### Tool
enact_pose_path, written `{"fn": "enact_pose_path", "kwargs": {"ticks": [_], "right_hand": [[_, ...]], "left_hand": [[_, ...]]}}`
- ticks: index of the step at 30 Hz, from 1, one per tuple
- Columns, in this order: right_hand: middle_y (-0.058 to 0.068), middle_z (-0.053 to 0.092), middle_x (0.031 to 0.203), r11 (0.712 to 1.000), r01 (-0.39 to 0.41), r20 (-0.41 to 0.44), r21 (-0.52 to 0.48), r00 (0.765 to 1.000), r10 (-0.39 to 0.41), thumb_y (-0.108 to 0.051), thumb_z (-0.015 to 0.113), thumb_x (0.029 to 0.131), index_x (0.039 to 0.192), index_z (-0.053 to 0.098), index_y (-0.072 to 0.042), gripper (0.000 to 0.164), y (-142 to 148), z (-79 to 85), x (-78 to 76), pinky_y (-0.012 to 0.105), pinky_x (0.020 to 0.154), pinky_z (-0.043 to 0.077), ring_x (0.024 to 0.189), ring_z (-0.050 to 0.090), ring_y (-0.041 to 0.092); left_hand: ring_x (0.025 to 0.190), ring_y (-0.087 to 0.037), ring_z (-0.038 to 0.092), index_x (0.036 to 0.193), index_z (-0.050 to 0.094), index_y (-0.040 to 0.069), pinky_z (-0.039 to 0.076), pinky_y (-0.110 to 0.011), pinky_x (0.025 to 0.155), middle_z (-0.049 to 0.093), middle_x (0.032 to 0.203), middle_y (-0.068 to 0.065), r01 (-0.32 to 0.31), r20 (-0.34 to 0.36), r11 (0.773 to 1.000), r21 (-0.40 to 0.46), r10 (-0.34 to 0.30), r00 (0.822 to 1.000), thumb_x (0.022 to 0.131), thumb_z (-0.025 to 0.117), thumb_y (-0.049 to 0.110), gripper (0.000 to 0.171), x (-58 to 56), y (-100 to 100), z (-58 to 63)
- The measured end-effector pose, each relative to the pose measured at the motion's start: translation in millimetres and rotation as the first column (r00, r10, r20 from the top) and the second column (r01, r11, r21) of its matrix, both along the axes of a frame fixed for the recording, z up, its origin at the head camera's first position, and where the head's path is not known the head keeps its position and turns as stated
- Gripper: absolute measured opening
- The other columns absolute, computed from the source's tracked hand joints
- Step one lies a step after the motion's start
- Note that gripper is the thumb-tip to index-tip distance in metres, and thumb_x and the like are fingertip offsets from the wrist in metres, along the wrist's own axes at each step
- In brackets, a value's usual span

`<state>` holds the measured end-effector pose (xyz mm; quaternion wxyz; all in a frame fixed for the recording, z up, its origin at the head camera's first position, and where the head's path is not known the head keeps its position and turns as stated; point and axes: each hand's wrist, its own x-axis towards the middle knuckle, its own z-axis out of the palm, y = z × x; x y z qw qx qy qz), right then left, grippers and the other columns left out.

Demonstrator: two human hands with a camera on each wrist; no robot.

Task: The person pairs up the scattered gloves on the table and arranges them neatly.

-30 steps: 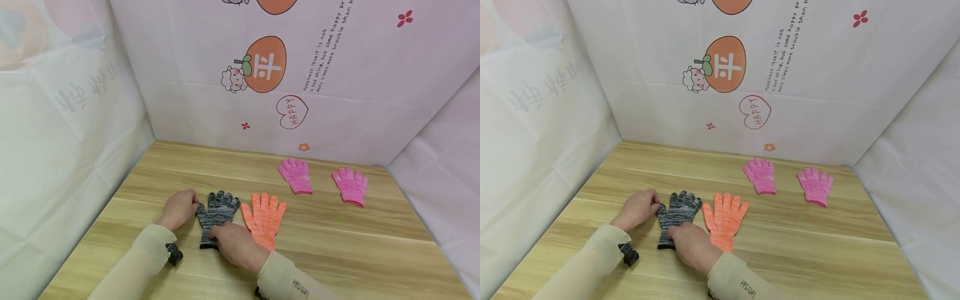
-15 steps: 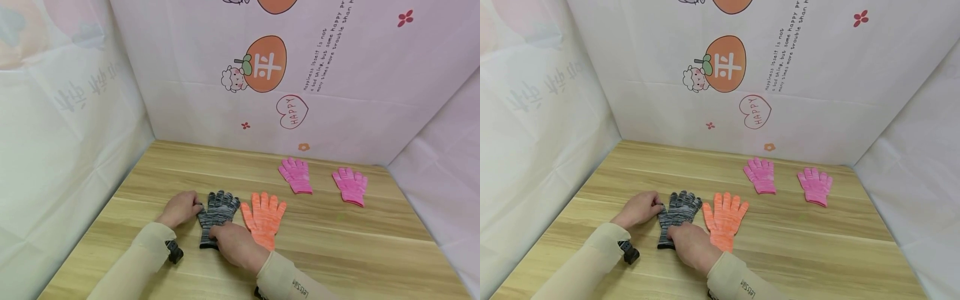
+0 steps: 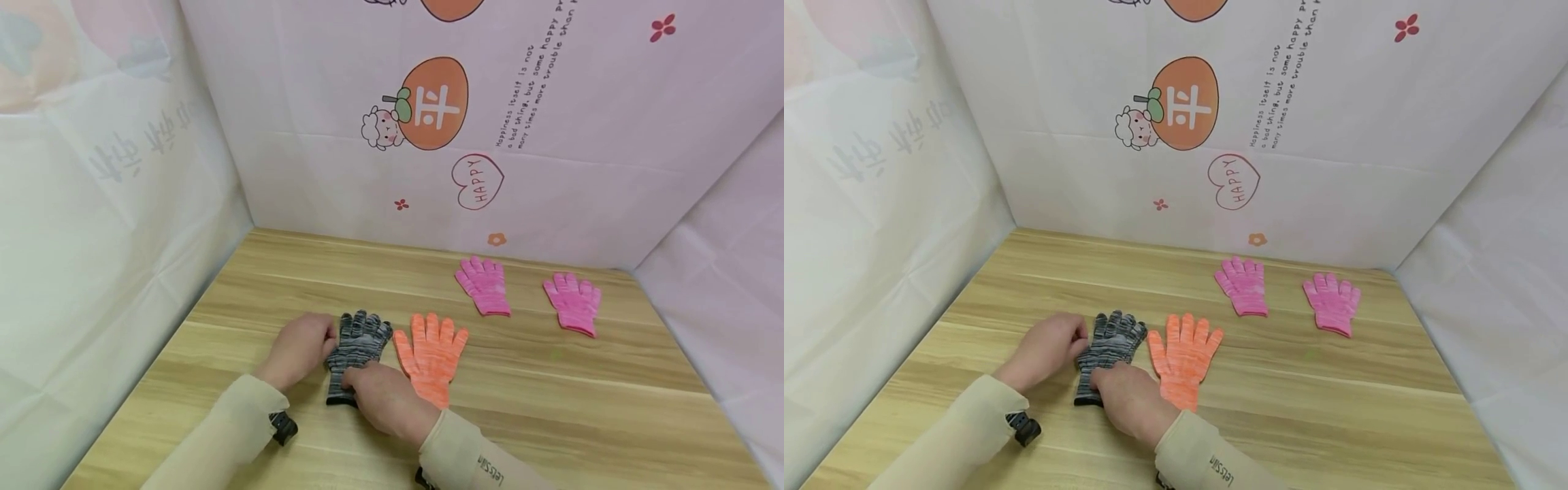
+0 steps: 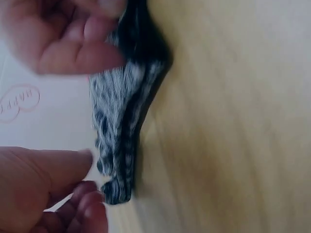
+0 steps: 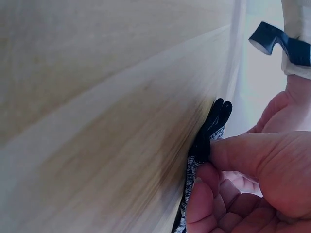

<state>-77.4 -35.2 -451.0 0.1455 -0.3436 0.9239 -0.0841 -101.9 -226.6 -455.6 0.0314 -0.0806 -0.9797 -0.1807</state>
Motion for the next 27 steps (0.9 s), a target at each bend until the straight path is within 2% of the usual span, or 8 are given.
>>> {"fn": "enact_pose_path", "kwargs": {"ticks": [1,3,8,13,18,23,27], "right_hand": [[-0.001,0.075,0.105,1.0,-0.001,-0.003,-0.004,1.0,0.001,-0.014,0.061,0.103,0.121,0.074,-0.027,0.026,0,0.3,-0.2,0.034,0.079,0.058,0.098,0.069,0.016],[-0.001,0.075,0.104,1.0,-0.004,-0.009,-0.006,1.0,0.004,-0.014,0.06,0.103,0.121,0.074,-0.027,0.026,0,0.2,-0.5,0.033,0.078,0.058,0.097,0.069,0.016],[-0.001,0.074,0.104,1.0,-0.008,-0.012,0.0,1.0,0.008,-0.015,0.061,0.103,0.121,0.073,-0.028,0.025,0,0.2,0.1,0.033,0.077,0.058,0.096,0.069,0.016],[-0.001,0.074,0.104,1.0,-0.003,-0.014,0.003,1.0,0.003,-0.016,0.062,0.103,0.121,0.074,-0.028,0.024,0,1.8,0.4,0.033,0.078,0.058,0.095,0.069,0.016],[-0.001,0.074,0.103,1.0,-0.008,-0.016,0.0,1.0,0.008,-0.016,0.062,0.103,0.121,0.073,-0.027,0.024,1,3.4,0.2,0.033,0.077,0.058,0.095,0.069,0.015],[-0.001,0.074,0.104,1.0,-0.007,-0.007,-0.008,1.0,0.007,-0.015,0.062,0.103,0.121,0.073,-0.027,0.024,2,4.0,0.2,0.034,0.078,0.058,0.095,0.069,0.016],[-0.001,0.073,0.104,1.0,-0.003,0.007,-0.004,1.0,0.003,-0.016,0.062,0.103,0.121,0.073,-0.027,0.024,1,3.2,1.4,0.034,0.079,0.058,0.096,0.069,0.016]], "left_hand": [[0.074,-0.016,0.057,0.081,0.064,0.016,0.052,-0.039,0.069,0.061,0.079,0.002,0.031,-0.009,0.999,-0.013,-0.031,0.999,0.091,0.077,0.013,0.017,2.0,2,0.1],[0.074,-0.016,0.056,0.078,0.064,0.016,0.052,-0.038,0.069,0.06,0.079,0.002,0.051,-0.01,0.998,-0.047,-0.052,0.999,0.089,0.08,0.014,0.02,5.1,4,-1.3],[0.082,-0.025,0.063,0.085,0.069,0.008,0.056,-0.044,0.076,0.063,0.086,-0.006,0.02,0.007,0.995,-0.096,-0.02,1.0,0.085,0.085,0.017,0.018,7.5,6,-6.0],[0.085,-0.029,0.065,0.097,0.071,0.002,0.057,-0.046,0.078,0.063,0.094,-0.012,0.005,0.017,0.995,-0.103,-0.004,1.0,0.085,0.085,0.02,0.026,7.1,5,-6.3],[0.088,-0.03,0.066,0.101,0.071,0.0,0.057,-0.047,0.08,0.064,0.097,-0.013,0.013,0.041,0.996,-0.09,-0.009,0.999,0.085,0.086,0.024,0.032,6.6,2,-3.2],[0.096,-0.031,0.067,0.107,0.071,0.0,0.057,-0.048,0.087,0.066,0.106,-0.015,0.02,0.114,0.999,-0.045,-0.015,0.993,0.086,0.086,0.025,0.036,3.2,-2,1.4],[0.099,-0.029,0.068,0.105,0.074,0.004,0.056,-0.049,0.089,0.071,0.107,-0.012,0.002,0.149,1.0,-0.007,-0.001,0.989,0.087,0.084,0.022,0.027,-0.8,-5,2.5]]}}
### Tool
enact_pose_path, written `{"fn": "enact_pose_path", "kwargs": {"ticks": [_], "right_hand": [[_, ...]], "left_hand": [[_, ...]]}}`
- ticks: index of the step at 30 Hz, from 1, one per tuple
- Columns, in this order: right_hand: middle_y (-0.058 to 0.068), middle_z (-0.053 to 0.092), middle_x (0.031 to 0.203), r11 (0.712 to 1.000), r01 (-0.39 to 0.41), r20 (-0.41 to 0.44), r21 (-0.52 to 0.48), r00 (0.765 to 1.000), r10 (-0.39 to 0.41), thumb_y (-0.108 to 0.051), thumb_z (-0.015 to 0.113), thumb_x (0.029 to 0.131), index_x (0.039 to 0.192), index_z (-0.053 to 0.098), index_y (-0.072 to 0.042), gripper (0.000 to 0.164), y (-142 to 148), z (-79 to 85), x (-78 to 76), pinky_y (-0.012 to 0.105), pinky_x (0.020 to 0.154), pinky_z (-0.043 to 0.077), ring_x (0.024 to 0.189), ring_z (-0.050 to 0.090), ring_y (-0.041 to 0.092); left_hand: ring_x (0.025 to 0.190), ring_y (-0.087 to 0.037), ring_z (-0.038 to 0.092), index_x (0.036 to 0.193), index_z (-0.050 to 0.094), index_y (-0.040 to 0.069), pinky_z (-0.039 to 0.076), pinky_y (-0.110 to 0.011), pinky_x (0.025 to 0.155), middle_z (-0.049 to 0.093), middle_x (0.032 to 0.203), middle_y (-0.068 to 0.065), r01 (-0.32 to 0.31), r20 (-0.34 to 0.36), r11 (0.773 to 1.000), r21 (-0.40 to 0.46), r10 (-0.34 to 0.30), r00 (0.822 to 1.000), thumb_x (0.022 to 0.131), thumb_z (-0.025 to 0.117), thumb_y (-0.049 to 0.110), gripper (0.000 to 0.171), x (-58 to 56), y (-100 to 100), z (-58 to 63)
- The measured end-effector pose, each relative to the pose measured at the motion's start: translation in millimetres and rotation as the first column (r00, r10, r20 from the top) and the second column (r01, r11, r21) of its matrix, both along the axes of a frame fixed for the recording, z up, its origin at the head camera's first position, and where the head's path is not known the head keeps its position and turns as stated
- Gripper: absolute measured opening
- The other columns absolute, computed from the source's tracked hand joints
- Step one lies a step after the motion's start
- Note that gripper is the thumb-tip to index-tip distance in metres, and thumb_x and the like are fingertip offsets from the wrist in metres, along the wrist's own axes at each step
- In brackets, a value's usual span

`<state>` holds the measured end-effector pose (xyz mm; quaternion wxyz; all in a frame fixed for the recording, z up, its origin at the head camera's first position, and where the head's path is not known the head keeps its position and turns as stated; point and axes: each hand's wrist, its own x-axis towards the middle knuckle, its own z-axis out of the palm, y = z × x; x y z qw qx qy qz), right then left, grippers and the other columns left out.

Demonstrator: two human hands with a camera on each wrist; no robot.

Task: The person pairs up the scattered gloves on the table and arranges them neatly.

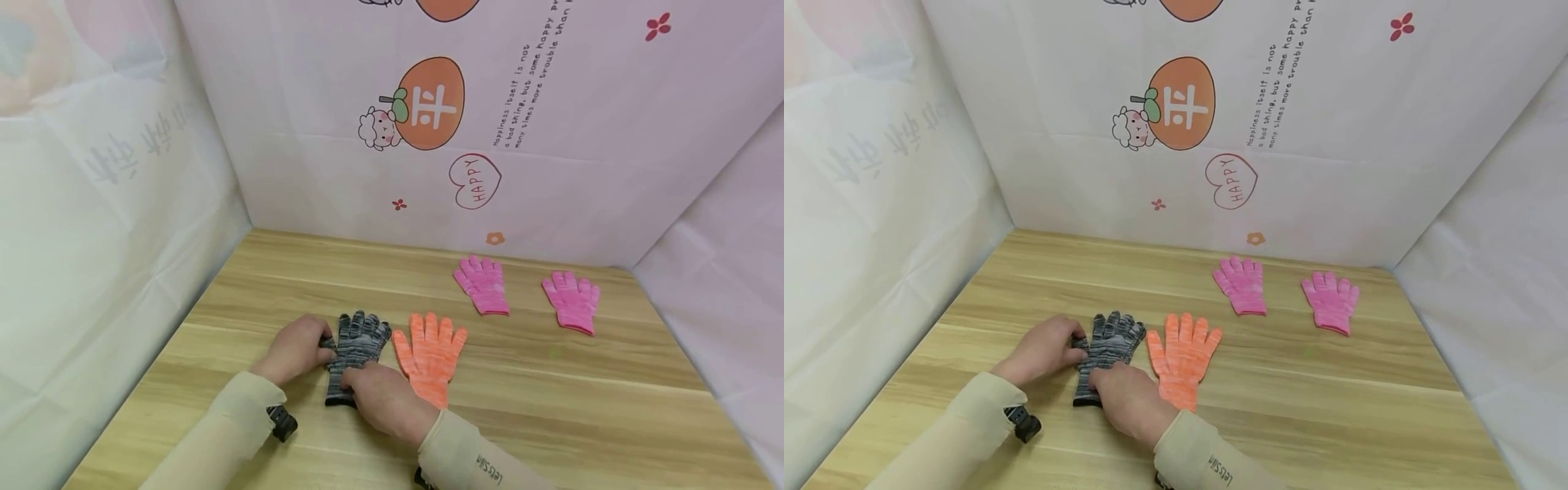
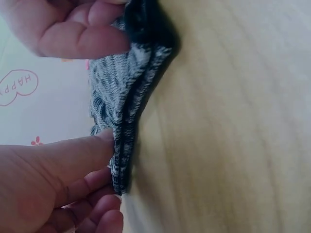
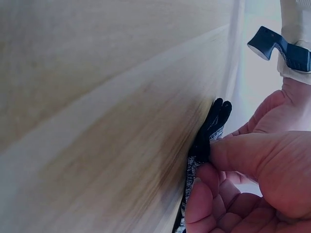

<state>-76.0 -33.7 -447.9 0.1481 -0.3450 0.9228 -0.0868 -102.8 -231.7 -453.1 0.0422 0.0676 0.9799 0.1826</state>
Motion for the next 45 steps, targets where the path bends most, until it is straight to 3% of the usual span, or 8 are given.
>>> {"fn": "enact_pose_path", "kwargs": {"ticks": [7,10,15,20,30,35,45], "right_hand": [[-0.002,0.073,0.103,1.0,0.004,-0.005,0.001,1.0,-0.004,-0.015,0.062,0.103,0.12,0.074,-0.027,0.024,-1,-1.6,0.3,0.033,0.079,0.058,0.096,0.068,0.015],[-0.002,0.073,0.102,1.0,0.0,-0.012,-0.001,1.0,0.0,-0.015,0.062,0.103,0.12,0.074,-0.027,0.024,-1,-2.8,0.1,0.034,0.079,0.058,0.096,0.069,0.015],[-0.002,0.073,0.102,1.0,-0.004,-0.013,-0.004,1.0,0.004,-0.016,0.062,0.103,0.119,0.074,-0.027,0.023,-1,-4.1,0.3,0.033,0.08,0.058,0.096,0.068,0.015],[-0.002,0.073,0.099,1.0,-0.012,-0.034,-0.01,0.999,0.012,-0.016,0.063,0.102,0.116,0.074,-0.027,0.021,-1,-4.4,1.5,0.033,0.079,0.057,0.094,0.068,0.015],[-0.002,0.073,0.1,1.0,-0.002,-0.037,0.005,0.999,0.002,-0.017,0.063,0.102,0.116,0.073,-0.027,0.02,-2,-3.9,2.3,0.033,0.078,0.057,0.095,0.068,0.015],[-0.001,0.073,0.1,1.0,0.003,-0.034,0.003,0.999,-0.003,-0.017,0.063,0.102,0.116,0.073,-0.027,0.02,-2,-3.3,2.4,0.034,0.078,0.058,0.096,0.069,0.016],[-0.002,0.073,0.1,1.0,-0.004,-0.048,-0.002,0.999,0.004,-0.017,0.063,0.102,0.117,0.074,-0.027,0.021,-1,-3.5,1.9,0.033,0.078,0.057,0.096,0.068,0.015]], "left_hand": [[0.096,-0.026,0.07,0.103,0.076,0.009,0.057,-0.047,0.085,0.075,0.101,-0.007,-0.025,-0.047,1.0,0.005,0.025,0.999,0.094,0.075,0.018,0.013,-13.5,-1,4.9],[0.095,-0.025,0.071,0.109,0.075,0.007,0.058,-0.046,0.085,0.076,0.104,-0.007,-0.047,-0.033,0.999,0.014,0.047,0.998,0.097,0.071,0.021,0.018,-21.7,1,7.6],[0.108,-0.03,0.071,0.124,0.071,0.006,0.056,-0.049,0.094,0.075,0.118,-0.01,-0.073,0.026,0.997,-0.015,0.073,0.997,0.101,0.067,0.03,0.034,-36.0,9,7.7],[0.115,-0.033,0.069,0.125,0.072,0.007,0.055,-0.05,0.098,0.073,0.124,-0.012,-0.097,0.049,0.995,-0.033,0.098,0.994,0.102,0.065,0.034,0.035,-46.2,15,1.3],[0.102,-0.029,0.071,0.11,0.075,0.01,0.057,-0.048,0.088,0.075,0.112,-0.008,-0.125,0.032,0.992,0.011,0.125,0.992,0.097,0.073,0.03,0.024,-51.2,15,-12.1],[0.102,-0.028,0.07,0.112,0.073,0.01,0.057,-0.048,0.089,0.075,0.111,-0.008,-0.136,0.037,0.991,0.021,0.135,0.99,0.097,0.072,0.028,0.023,-52.8,16,-16.0],[0.101,-0.029,0.071,0.107,0.073,0.014,0.057,-0.048,0.085,0.075,0.11,-0.006,-0.163,0.023,0.987,0.008,0.163,0.986,0.099,0.067,0.022,0.013,-53.4,16,-14.8]]}}
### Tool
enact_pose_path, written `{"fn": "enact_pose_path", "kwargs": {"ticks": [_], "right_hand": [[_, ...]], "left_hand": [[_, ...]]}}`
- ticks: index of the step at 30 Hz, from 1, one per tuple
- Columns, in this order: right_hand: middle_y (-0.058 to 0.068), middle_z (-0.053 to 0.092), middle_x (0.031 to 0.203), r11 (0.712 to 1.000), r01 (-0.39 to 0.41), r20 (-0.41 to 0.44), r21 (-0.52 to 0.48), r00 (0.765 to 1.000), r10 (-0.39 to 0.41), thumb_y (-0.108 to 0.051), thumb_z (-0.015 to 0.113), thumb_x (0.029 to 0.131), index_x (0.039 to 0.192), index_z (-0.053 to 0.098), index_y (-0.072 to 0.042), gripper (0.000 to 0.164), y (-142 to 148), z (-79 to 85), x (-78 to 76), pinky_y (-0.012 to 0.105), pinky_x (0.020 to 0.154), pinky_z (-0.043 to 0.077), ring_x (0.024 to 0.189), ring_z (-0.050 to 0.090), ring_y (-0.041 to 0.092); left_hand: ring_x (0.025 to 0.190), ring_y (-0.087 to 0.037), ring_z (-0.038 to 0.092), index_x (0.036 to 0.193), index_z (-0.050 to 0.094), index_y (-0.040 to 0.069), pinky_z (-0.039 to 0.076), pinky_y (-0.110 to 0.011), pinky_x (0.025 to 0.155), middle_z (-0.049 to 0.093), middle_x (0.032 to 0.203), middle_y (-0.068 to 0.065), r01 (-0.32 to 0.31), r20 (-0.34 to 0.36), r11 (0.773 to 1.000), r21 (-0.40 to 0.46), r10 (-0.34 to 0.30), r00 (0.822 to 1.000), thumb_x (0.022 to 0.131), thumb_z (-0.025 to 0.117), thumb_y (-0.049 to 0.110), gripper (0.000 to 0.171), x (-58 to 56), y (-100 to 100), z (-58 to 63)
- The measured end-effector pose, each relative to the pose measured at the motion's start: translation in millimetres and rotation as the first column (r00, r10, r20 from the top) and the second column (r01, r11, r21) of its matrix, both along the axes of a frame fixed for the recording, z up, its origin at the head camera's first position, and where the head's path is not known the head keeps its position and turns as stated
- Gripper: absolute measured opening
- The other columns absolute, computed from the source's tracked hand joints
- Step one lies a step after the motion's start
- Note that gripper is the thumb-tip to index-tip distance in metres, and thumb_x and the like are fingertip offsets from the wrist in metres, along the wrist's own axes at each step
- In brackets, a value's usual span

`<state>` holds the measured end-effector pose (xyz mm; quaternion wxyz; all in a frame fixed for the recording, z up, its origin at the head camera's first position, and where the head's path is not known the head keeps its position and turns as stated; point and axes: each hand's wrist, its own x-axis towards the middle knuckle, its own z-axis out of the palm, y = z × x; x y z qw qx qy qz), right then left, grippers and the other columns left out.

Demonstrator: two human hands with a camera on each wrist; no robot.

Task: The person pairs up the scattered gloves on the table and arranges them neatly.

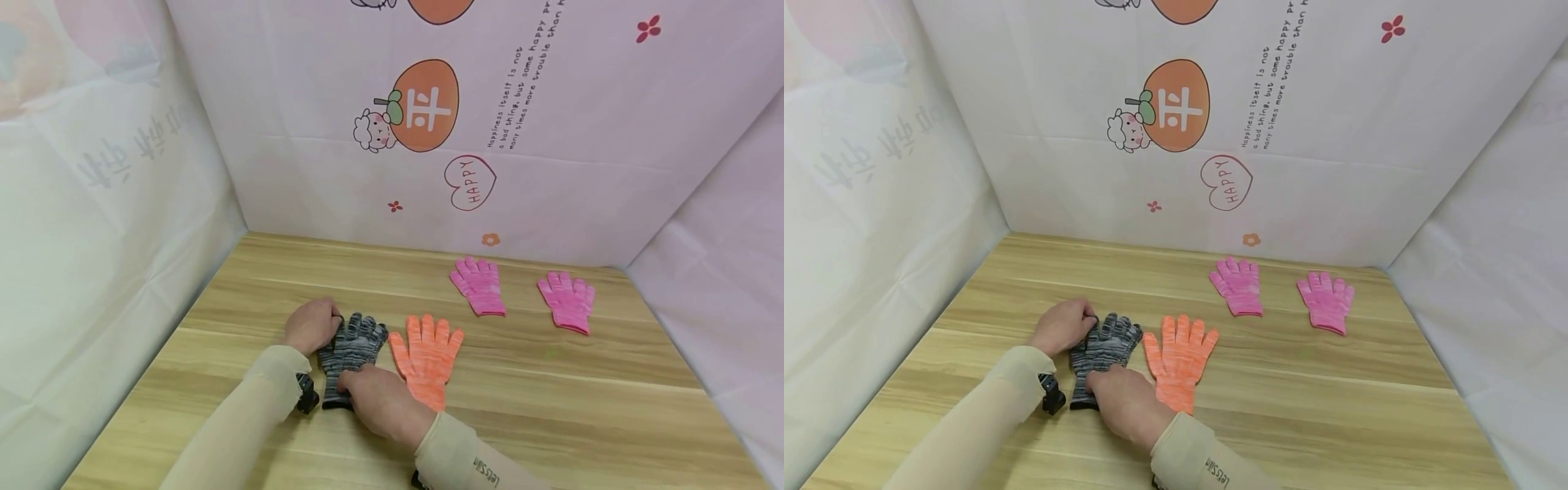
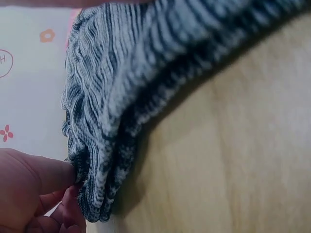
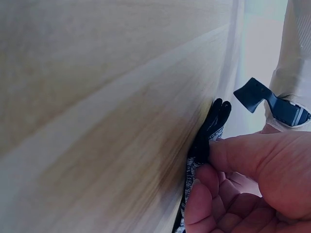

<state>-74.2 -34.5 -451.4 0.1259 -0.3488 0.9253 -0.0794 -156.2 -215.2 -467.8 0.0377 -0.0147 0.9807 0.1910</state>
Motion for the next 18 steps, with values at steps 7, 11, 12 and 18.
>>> {"fn": "enact_pose_path", "kwargs": {"ticks": [7,11,12,18], "right_hand": [[-0.002,0.074,0.103,1.0,-0.003,0.014,-0.004,1.0,0.003,-0.017,0.063,0.103,0.117,0.074,-0.027,0.021,-1,0.2,-0.7,0.033,0.08,0.058,0.097,0.069,0.015],[-0.003,0.074,0.104,1.0,-0.009,0.016,-0.005,1.0,0.009,-0.017,0.062,0.103,0.117,0.074,-0.026,0.021,0,0.6,-0.7,0.033,0.08,0.058,0.097,0.069,0.015],[-0.002,0.074,0.104,1.0,-0.008,0.015,-0.005,1.0,0.008,-0.017,0.062,0.103,0.117,0.074,-0.026,0.021,0,0.7,-0.5,0.033,0.08,0.058,0.097,0.069,0.015],[-0.002,0.074,0.104,1.0,-0.007,0.02,0.0,1.0,0.007,-0.017,0.061,0.104,0.117,0.074,-0.027,0.021,0,0.9,-0.8,0.033,0.079,0.058,0.097,0.069,0.015]], "left_hand": [[0.095,-0.028,0.072,0.108,0.071,0.011,0.059,-0.047,0.081,0.075,0.105,-0.007,-0.001,-0.009,1.0,-0.031,0.0,1.0,0.1,0.068,0.021,0.013,2.3,1,-0.4],[0.097,-0.031,0.072,0.111,0.071,0.009,0.059,-0.048,0.082,0.075,0.107,-0.01,-0.004,-0.07,1.0,-0.03,0.002,0.998,0.1,0.067,0.022,0.018,3.5,3,0.8],[0.097,-0.03,0.071,0.112,0.071,0.009,0.058,-0.048,0.081,0.075,0.108,-0.01,-0.001,-0.091,1.0,-0.027,-0.002,0.996,0.1,0.067,0.022,0.018,3.5,3,2.1],[0.089,-0.02,0.068,0.097,0.074,0.017,0.058,-0.043,0.079,0.074,0.098,0.0,0.142,-0.187,0.988,-0.064,-0.151,0.971,0.097,0.072,0.019,0.003,7.5,5,11.9]]}}
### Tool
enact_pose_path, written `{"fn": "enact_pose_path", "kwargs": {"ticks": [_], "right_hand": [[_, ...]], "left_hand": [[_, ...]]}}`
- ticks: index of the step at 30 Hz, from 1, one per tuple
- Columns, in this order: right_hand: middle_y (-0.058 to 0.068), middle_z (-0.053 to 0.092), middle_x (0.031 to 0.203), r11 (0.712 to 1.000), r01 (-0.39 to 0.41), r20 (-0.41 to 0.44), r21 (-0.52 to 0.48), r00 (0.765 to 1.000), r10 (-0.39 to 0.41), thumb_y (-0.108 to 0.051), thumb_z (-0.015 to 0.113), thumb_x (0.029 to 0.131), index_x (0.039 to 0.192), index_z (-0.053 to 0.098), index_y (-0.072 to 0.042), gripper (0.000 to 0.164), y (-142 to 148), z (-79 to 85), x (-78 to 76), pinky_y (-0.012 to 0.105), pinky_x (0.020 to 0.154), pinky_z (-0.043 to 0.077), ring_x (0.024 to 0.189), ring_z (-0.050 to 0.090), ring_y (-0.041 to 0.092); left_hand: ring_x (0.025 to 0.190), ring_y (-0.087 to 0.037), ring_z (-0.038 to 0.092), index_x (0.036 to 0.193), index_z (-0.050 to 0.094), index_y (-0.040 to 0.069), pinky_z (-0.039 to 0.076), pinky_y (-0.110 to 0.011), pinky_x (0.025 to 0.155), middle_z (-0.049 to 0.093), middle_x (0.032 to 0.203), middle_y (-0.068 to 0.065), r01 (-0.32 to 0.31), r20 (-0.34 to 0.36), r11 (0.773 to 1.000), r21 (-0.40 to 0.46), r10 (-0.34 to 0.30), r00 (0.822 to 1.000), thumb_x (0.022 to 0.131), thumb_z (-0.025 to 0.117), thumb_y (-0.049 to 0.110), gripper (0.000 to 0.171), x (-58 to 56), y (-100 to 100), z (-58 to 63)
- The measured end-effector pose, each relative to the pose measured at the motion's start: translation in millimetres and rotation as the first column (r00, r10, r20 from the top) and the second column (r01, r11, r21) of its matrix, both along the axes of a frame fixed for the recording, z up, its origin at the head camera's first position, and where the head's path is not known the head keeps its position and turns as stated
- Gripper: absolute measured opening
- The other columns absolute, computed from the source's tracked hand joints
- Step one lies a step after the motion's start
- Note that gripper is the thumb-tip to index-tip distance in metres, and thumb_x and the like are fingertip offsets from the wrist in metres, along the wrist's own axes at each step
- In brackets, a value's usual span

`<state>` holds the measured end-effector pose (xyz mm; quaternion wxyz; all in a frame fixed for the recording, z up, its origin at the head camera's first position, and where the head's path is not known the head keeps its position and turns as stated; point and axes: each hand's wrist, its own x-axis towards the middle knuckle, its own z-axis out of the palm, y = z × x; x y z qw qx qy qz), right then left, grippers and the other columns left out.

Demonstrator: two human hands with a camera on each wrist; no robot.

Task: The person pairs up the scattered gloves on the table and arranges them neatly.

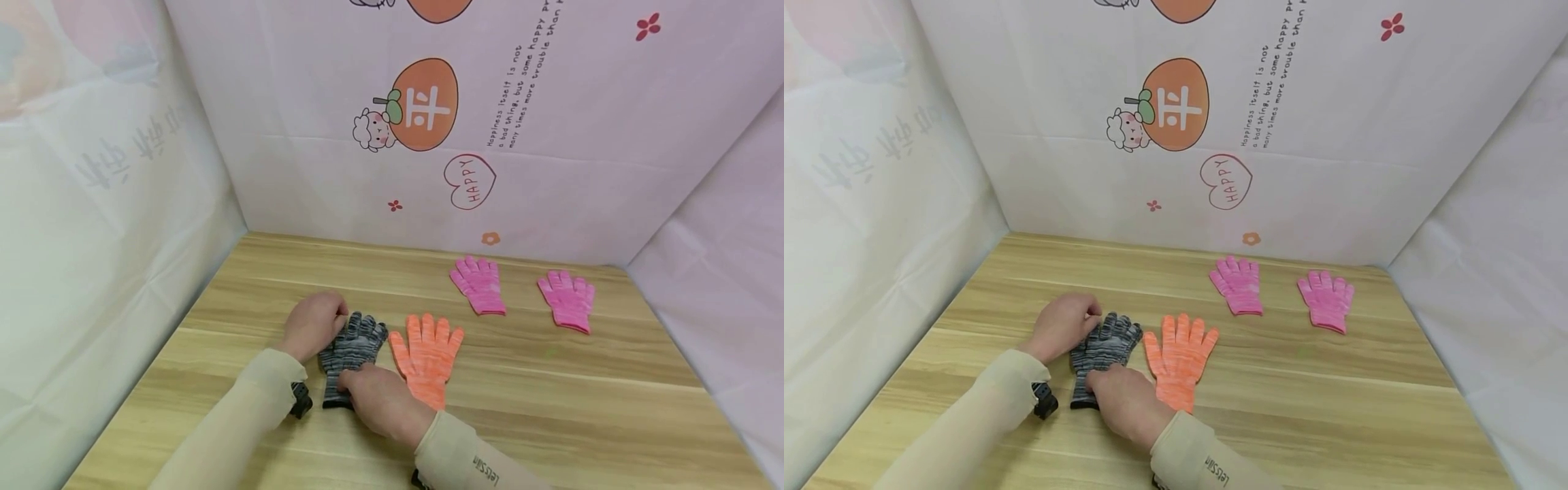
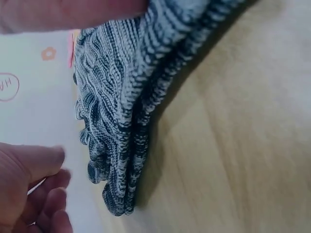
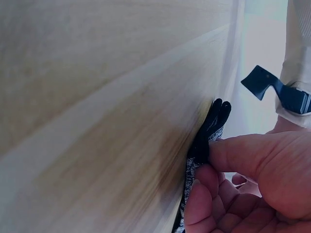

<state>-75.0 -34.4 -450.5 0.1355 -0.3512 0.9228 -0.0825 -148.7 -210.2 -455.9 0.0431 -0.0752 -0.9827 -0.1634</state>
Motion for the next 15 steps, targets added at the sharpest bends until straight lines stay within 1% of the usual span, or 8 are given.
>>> {"fn": "enact_pose_path", "kwargs": {"ticks": [2,5,9,12,15], "right_hand": [[-0.002,0.074,0.104,1.0,-0.002,0.0,0.001,1.0,0.002,-0.017,0.061,0.104,0.118,0.074,-0.027,0.021,0.4,0.3,-0.4,0.033,0.079,0.058,0.097,0.068,0.015],[-0.002,0.074,0.103,1.0,-0.006,-0.009,-0.004,1.0,0.006,-0.017,0.061,0.104,0.117,0.074,-0.026,0.02,0.7,0.0,-0.5,0.033,0.078,0.058,0.097,0.069,0.015],[-0.002,0.074,0.102,1.0,-0.007,-0.02,-0.01,1.0,0.007,-0.016,0.061,0.104,0.116,0.074,-0.026,0.02,0.8,-1.0,-0.2,0.033,0.077,0.058,0.096,0.069,0.015],[-0.002,0.074,0.101,1.0,-0.007,-0.022,-0.012,1.0,0.007,-0.016,0.061,0.104,0.116,0.074,-0.026,0.02,0.8,-1.1,0.0,0.033,0.077,0.058,0.096,0.069,0.015],[-0.002,0.074,0.102,1.0,-0.006,-0.016,-0.009,1.0,0.006,-0.016,0.061,0.104,0.116,0.074,-0.026,0.02,0.7,-0.8,-0.2,0.033,0.077,0.058,0.095,0.069,0.015]], "left_hand": [[0.084,-0.018,0.067,0.09,0.074,0.018,0.058,-0.041,0.078,0.073,0.091,0.003,0.056,-0.007,0.998,-0.035,-0.057,0.998,0.095,0.076,0.019,0.006,2.2,0.6,1.4],[0.08,-0.018,0.067,0.084,0.072,0.019,0.057,-0.04,0.074,0.072,0.086,0.005,0.093,-0.006,0.993,-0.078,-0.094,0.996,0.091,0.081,0.019,0.011,4.9,1.4,0.8],[0.083,-0.022,0.07,0.086,0.074,0.018,0.058,-0.042,0.073,0.074,0.087,0.003,0.095,-0.017,0.991,-0.09,-0.097,0.995,0.089,0.084,0.019,0.01,6.8,1.3,-2.3],[0.087,-0.023,0.072,0.089,0.076,0.018,0.059,-0.043,0.075,0.076,0.091,0.002,0.091,-0.027,0.992,-0.091,-0.093,0.995,0.088,0.084,0.019,0.008,6.5,0.4,-5.2],[0.09,-0.024,0.072,0.092,0.077,0.018,0.059,-0.043,0.079,0.077,0.095,0.002,0.079,-0.015,0.993,-0.092,-0.081,0.997,0.089,0.083,0.021,0.007,5.7,-0.9,-7.1]]}}
